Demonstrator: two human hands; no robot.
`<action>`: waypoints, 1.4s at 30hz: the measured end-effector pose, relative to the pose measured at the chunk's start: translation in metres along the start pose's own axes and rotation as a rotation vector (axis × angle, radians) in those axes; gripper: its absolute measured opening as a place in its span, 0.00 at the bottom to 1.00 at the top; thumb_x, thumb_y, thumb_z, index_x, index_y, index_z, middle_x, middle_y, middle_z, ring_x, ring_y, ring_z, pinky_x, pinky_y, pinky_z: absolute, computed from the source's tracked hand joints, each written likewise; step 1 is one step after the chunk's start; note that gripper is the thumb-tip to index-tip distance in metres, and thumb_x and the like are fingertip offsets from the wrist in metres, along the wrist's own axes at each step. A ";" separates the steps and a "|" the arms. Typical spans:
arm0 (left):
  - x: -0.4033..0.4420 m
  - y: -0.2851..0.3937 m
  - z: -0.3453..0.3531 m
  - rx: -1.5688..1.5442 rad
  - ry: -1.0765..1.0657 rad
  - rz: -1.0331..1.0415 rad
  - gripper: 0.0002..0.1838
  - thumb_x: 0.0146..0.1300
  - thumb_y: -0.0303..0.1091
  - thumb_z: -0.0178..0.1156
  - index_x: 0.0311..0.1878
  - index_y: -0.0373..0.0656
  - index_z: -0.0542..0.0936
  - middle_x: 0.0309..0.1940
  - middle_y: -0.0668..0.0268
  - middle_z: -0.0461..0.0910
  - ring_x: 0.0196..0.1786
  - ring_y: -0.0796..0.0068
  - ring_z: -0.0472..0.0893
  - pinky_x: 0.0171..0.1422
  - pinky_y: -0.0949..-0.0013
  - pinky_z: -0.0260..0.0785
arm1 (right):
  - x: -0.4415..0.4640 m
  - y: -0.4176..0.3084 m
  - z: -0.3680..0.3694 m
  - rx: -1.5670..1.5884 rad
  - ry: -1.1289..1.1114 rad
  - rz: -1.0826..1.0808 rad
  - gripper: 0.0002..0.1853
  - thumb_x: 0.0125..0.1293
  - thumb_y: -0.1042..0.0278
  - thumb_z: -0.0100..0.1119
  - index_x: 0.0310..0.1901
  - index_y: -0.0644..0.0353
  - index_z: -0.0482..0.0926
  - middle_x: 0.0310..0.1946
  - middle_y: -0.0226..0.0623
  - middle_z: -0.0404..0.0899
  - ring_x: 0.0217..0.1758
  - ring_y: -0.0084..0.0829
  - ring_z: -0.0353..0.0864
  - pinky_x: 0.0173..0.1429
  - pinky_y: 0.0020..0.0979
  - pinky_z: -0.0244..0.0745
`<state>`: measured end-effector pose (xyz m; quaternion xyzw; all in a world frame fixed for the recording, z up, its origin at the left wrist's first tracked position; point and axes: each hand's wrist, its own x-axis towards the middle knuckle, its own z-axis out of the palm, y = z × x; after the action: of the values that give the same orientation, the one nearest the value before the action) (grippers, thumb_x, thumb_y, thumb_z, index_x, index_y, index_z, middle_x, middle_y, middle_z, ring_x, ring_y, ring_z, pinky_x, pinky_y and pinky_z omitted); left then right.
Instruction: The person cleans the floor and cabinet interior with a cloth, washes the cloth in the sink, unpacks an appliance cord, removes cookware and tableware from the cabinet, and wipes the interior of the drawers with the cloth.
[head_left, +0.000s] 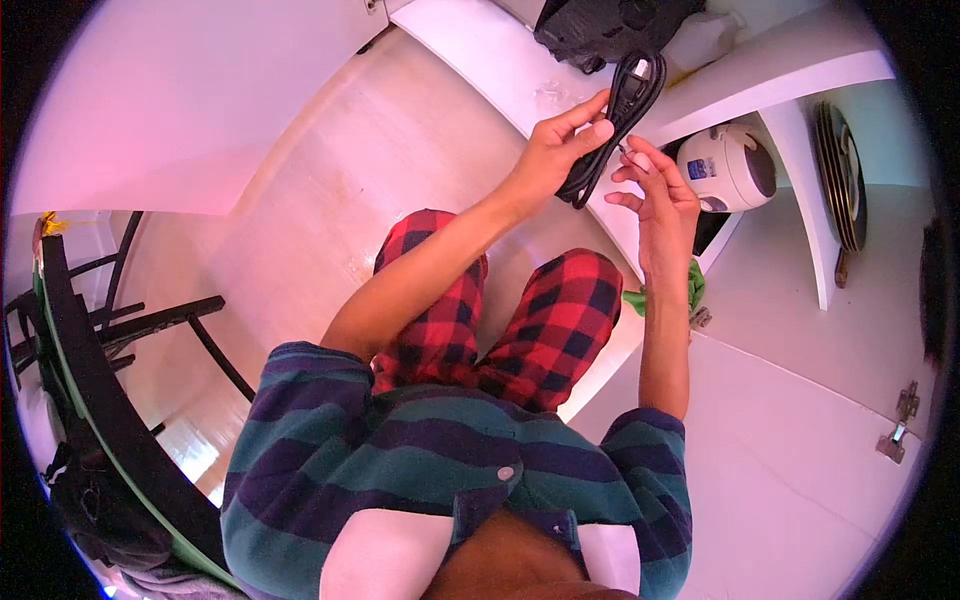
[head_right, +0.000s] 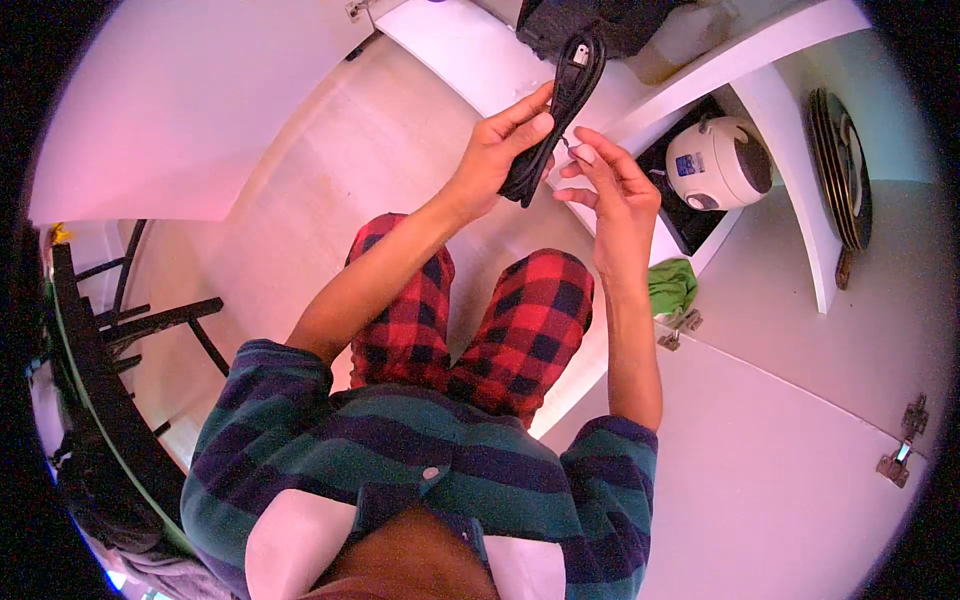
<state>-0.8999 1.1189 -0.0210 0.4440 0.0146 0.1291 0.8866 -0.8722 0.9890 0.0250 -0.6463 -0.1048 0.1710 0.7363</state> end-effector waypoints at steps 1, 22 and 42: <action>-0.001 0.000 0.001 0.013 0.011 -0.012 0.25 0.62 0.37 0.53 0.62 0.46 0.63 0.33 0.74 0.73 0.25 0.86 0.70 0.28 0.82 0.64 | 0.000 0.001 -0.001 0.005 -0.024 -0.001 0.13 0.60 0.65 0.54 0.40 0.67 0.77 0.32 0.37 0.77 0.33 0.23 0.75 0.30 0.25 0.75; -0.001 0.019 -0.014 0.356 -0.466 0.081 0.24 0.57 0.32 0.59 0.59 0.44 0.68 0.36 0.72 0.73 0.37 0.87 0.71 0.42 0.81 0.64 | 0.023 -0.038 -0.041 -0.532 -0.490 0.090 0.09 0.50 0.75 0.63 0.34 0.62 0.76 0.22 0.28 0.74 0.21 0.20 0.73 0.22 0.19 0.64; 0.006 0.001 -0.017 0.467 -0.129 0.095 0.23 0.56 0.29 0.59 0.57 0.43 0.70 0.39 0.65 0.74 0.35 0.79 0.75 0.39 0.81 0.67 | 0.025 0.016 -0.028 -0.417 -0.203 -0.045 0.09 0.50 0.66 0.62 0.30 0.61 0.75 0.29 0.34 0.76 0.30 0.26 0.76 0.30 0.23 0.72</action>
<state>-0.8970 1.1342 -0.0295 0.6443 -0.0335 0.1353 0.7520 -0.8401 0.9744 0.0038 -0.7614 -0.2259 0.1934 0.5760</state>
